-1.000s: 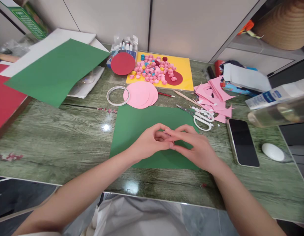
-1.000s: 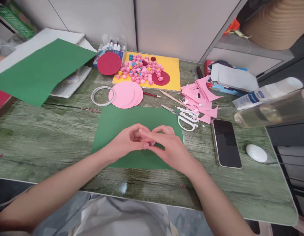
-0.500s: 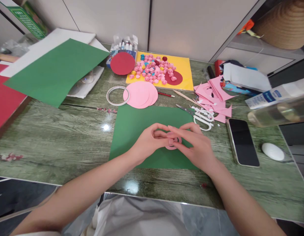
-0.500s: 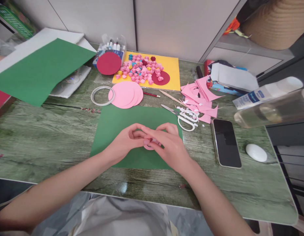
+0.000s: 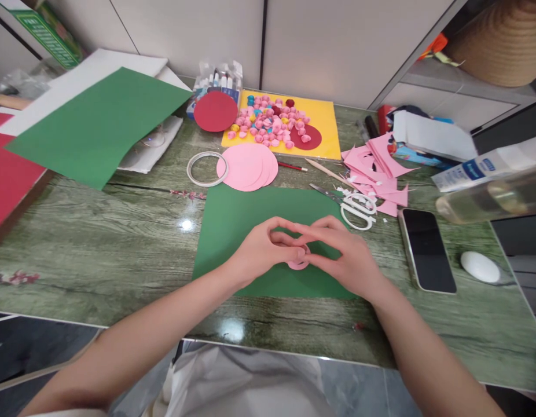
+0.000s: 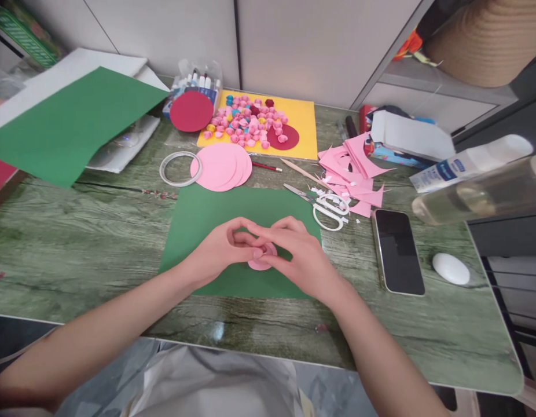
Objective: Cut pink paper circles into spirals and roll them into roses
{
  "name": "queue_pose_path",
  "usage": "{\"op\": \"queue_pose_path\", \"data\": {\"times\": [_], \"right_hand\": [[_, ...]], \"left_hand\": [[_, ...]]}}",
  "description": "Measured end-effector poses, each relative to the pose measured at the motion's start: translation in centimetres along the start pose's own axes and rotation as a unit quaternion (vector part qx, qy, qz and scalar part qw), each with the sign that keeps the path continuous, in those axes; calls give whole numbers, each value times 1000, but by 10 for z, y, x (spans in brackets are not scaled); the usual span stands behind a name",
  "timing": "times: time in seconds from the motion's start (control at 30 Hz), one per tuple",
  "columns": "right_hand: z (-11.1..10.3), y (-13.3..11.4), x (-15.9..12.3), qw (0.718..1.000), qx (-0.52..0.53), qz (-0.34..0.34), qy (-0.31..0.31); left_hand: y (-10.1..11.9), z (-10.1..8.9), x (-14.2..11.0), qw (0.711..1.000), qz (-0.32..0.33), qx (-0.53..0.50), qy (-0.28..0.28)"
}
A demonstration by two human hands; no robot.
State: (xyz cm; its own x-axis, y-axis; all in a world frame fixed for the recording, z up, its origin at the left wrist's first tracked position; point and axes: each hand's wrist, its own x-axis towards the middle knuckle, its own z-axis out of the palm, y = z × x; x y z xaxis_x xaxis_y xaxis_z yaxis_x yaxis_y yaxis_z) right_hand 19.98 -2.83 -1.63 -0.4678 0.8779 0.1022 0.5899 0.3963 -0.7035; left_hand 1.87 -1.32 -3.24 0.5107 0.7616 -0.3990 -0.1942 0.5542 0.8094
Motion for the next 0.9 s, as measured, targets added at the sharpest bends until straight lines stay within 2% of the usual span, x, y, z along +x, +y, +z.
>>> {"op": "queue_pose_path", "data": {"times": [0.2, 0.47, 0.9], "right_hand": [[1, 2, -2, 998, 38, -24, -50], [5, 4, -1, 996, -65, -40, 39], [5, 4, 0, 992, -81, -91, 21]], "left_hand": [[3, -4, 0, 998, -14, 24, -56], [-1, 1, 2, 1000, 12, 18, -19], [-3, 3, 0, 998, 32, 3, -59]]}}
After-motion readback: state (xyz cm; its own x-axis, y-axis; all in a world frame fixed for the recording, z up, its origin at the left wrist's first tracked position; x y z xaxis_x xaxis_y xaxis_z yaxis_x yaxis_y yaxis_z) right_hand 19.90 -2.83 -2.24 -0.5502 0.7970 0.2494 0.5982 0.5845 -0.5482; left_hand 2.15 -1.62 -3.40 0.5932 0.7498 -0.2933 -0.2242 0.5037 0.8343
